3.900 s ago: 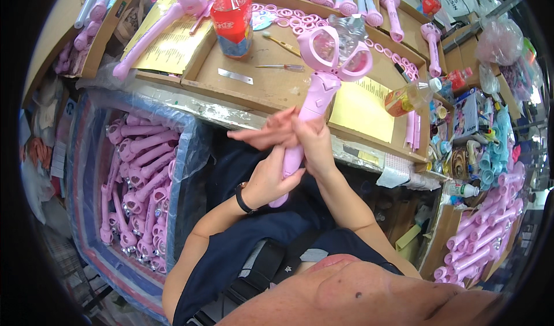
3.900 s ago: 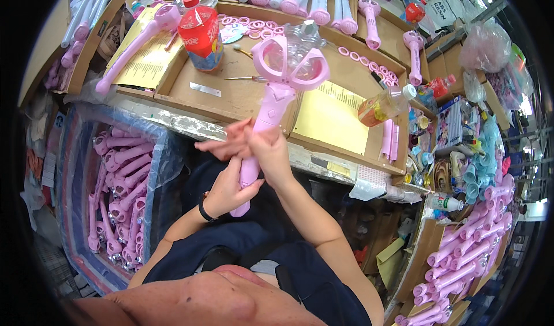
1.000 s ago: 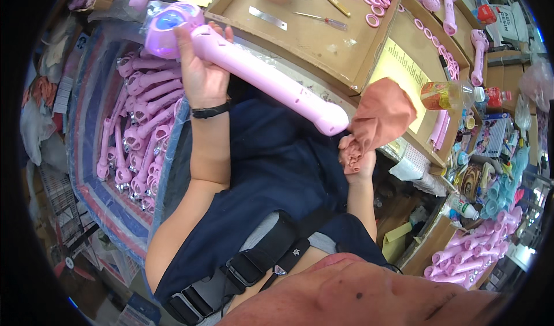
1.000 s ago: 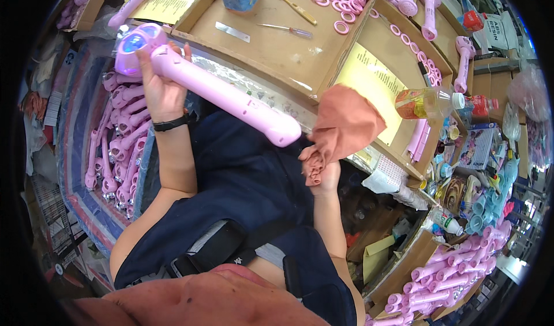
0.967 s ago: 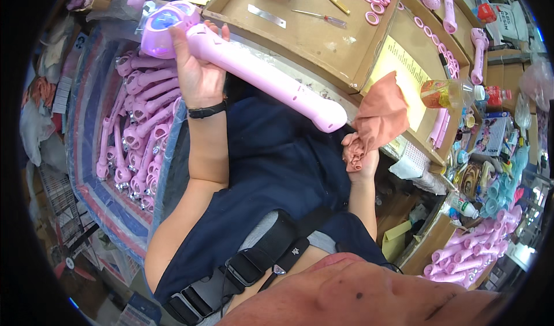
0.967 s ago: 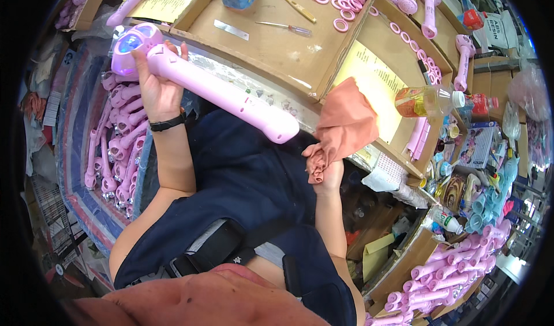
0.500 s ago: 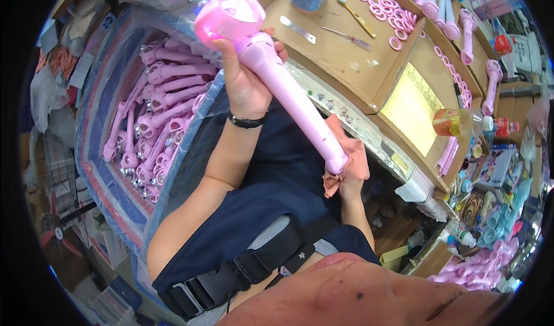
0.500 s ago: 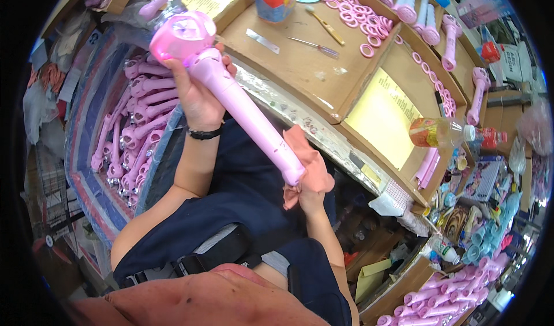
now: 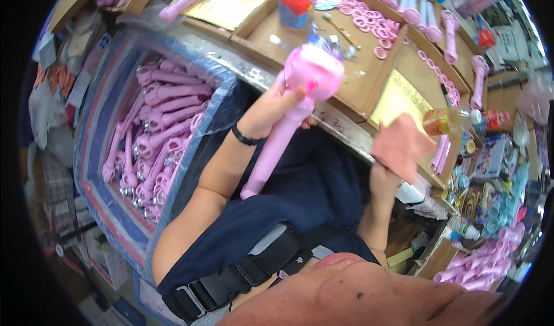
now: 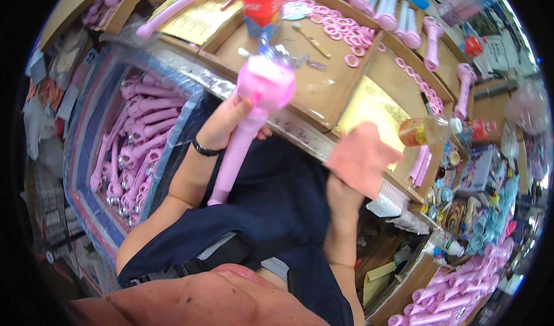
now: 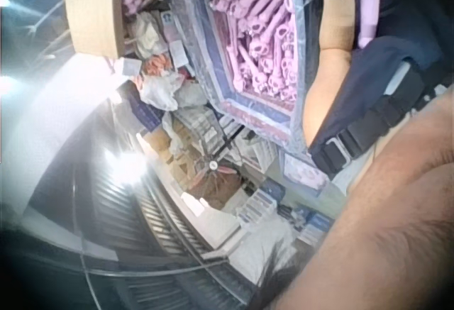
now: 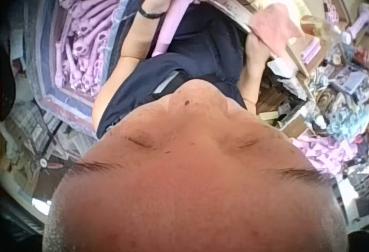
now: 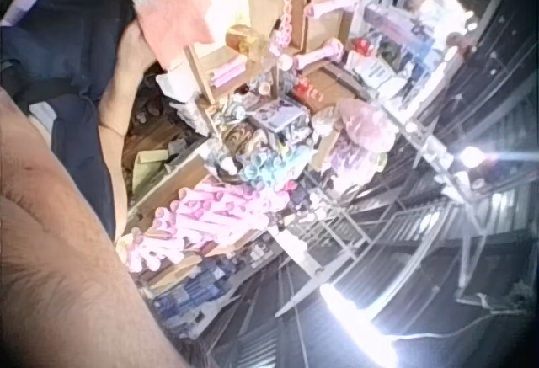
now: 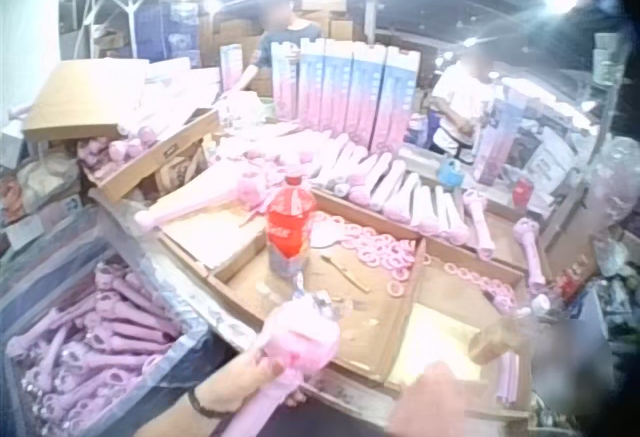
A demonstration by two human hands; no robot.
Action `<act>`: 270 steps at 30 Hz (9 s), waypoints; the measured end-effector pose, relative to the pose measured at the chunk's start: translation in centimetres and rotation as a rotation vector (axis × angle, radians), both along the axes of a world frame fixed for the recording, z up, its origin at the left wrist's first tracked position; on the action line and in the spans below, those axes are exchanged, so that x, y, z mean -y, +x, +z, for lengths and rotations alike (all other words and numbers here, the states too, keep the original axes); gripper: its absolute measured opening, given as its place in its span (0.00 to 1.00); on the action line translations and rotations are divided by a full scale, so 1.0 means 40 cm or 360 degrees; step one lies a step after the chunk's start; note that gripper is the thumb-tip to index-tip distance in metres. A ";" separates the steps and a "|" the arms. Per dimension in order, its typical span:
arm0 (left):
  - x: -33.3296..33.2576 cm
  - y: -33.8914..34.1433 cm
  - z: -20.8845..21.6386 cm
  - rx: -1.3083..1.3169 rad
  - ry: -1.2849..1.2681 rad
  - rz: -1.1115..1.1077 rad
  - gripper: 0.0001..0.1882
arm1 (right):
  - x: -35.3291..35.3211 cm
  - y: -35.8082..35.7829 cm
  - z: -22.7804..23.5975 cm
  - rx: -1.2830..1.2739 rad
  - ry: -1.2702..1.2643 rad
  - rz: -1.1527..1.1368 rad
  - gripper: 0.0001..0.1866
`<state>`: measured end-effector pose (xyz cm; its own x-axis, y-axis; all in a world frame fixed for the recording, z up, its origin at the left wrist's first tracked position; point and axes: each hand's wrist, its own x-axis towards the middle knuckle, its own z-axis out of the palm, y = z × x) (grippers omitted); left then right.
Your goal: The person assembles pink light sticks by attaching a crown-shaped top, inserting a small component, and applying a sticker. They wipe the stick with a cloth, test the light function, and place the finished item on the table.
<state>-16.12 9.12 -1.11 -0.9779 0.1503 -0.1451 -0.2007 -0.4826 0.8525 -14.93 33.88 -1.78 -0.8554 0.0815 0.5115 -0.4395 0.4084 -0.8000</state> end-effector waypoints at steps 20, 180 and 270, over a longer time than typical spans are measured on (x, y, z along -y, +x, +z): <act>-0.139 0.069 -0.009 -0.0539 -0.1448 0.0327 0.42 | 0.205 -0.124 0.064 0.0303 -0.0774 0.0317 0.21; -0.176 0.041 -0.148 0.0557 0.2446 -0.1273 0.41 | -0.010 -0.117 0.027 0.0341 -0.0893 -0.0092 0.08; -0.116 0.056 -0.197 0.0554 0.1765 -0.0824 0.43 | 0.014 -0.064 0.000 0.0262 -0.1363 0.0843 0.09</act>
<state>-13.87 13.76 -8.98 -0.7044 0.7066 0.0667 -0.7095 -0.6986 -0.0919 -17.51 33.30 -1.80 -0.9423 -0.0443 0.3320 -0.2558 -0.5445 -0.7988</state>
